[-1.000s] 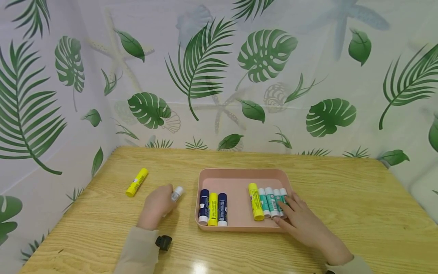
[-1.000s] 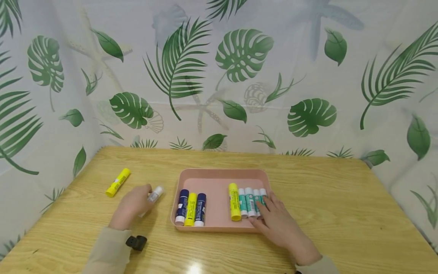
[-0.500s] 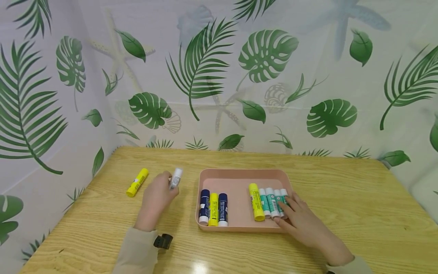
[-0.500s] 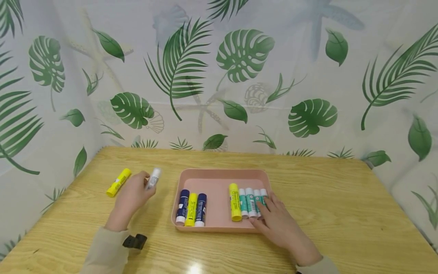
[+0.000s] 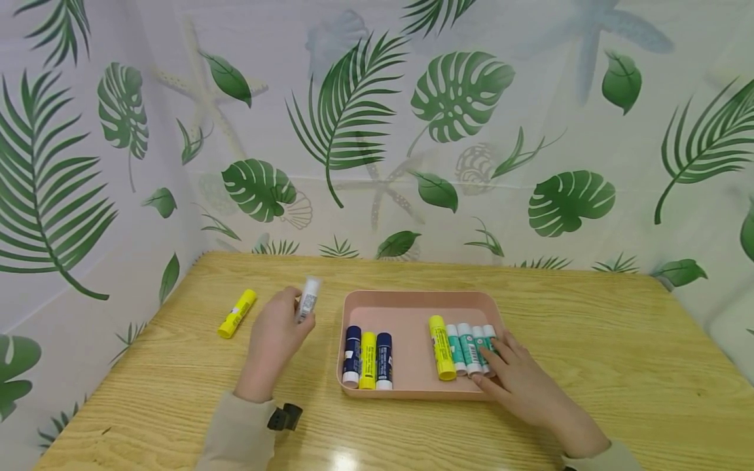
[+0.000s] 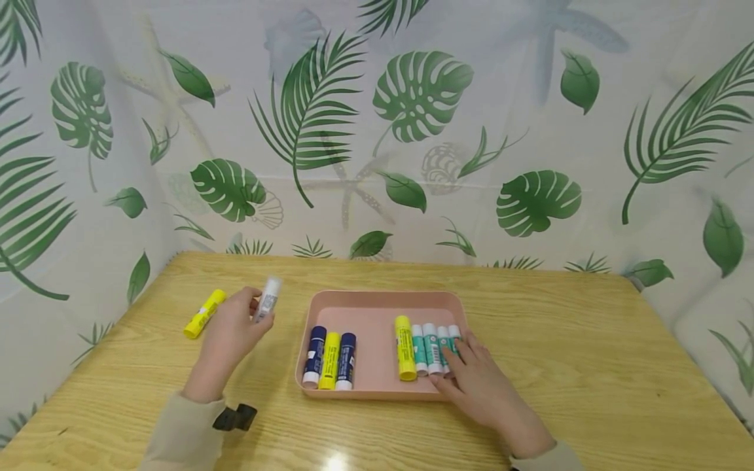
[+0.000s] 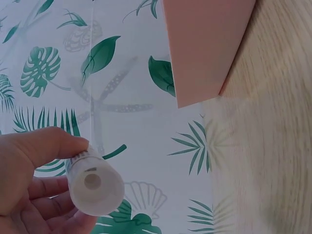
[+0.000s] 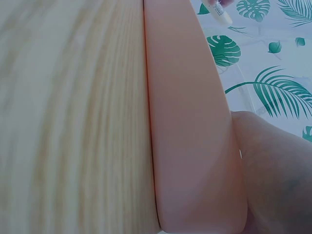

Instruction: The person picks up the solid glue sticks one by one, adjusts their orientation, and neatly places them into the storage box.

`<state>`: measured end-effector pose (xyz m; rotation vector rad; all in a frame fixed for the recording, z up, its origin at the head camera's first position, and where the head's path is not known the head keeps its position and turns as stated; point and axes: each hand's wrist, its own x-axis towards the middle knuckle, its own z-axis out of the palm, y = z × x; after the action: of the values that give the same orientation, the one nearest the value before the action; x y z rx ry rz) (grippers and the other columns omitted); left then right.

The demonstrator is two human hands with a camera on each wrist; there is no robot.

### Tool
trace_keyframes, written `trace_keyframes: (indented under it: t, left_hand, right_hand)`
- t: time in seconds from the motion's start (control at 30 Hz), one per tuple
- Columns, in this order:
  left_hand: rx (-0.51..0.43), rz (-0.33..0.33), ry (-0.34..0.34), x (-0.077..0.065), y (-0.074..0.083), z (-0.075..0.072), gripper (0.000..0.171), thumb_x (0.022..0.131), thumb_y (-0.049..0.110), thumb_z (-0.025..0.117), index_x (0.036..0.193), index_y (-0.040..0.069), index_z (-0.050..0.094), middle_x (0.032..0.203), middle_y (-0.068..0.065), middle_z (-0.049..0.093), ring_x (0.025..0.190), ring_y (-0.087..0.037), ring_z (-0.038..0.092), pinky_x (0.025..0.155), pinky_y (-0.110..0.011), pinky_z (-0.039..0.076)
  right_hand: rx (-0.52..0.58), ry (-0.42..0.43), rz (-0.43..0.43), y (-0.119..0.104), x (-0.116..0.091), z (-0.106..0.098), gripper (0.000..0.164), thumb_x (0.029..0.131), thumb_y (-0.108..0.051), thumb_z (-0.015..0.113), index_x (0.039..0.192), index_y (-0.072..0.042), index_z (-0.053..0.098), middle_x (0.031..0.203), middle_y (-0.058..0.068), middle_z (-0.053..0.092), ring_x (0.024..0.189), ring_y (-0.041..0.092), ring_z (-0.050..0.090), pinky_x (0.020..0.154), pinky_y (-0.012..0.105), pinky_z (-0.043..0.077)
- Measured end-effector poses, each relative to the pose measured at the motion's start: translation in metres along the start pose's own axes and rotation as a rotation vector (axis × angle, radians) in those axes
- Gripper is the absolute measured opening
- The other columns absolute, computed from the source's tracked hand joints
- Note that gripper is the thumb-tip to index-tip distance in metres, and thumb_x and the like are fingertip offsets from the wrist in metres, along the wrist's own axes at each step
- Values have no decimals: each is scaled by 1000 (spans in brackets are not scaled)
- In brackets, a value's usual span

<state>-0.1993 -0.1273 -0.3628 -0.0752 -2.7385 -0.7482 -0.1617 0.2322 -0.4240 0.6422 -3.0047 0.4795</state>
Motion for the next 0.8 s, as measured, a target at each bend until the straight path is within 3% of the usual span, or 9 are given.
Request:
trace_keyframes:
  t: [0.23, 0.8]
  left_hand:
    - [4, -3, -13, 1, 2, 2, 36, 77, 13, 65, 106, -6, 54, 78, -10, 55, 59, -17, 49, 49, -27, 44]
    - [10, 20, -123, -3, 20, 18, 35, 77, 15, 66, 103, -4, 54, 76, -6, 52, 60, -14, 48, 49, -23, 42]
  right_hand:
    - [2, -6, 7, -1, -1, -1, 60, 89, -45, 45, 126, 3, 45, 133, 27, 32, 126, 46, 14, 95, 59, 19]
    - [10, -7, 5, -2, -1, -2, 60, 90, -43, 44, 127, 3, 44, 133, 27, 32, 126, 45, 13, 96, 58, 18]
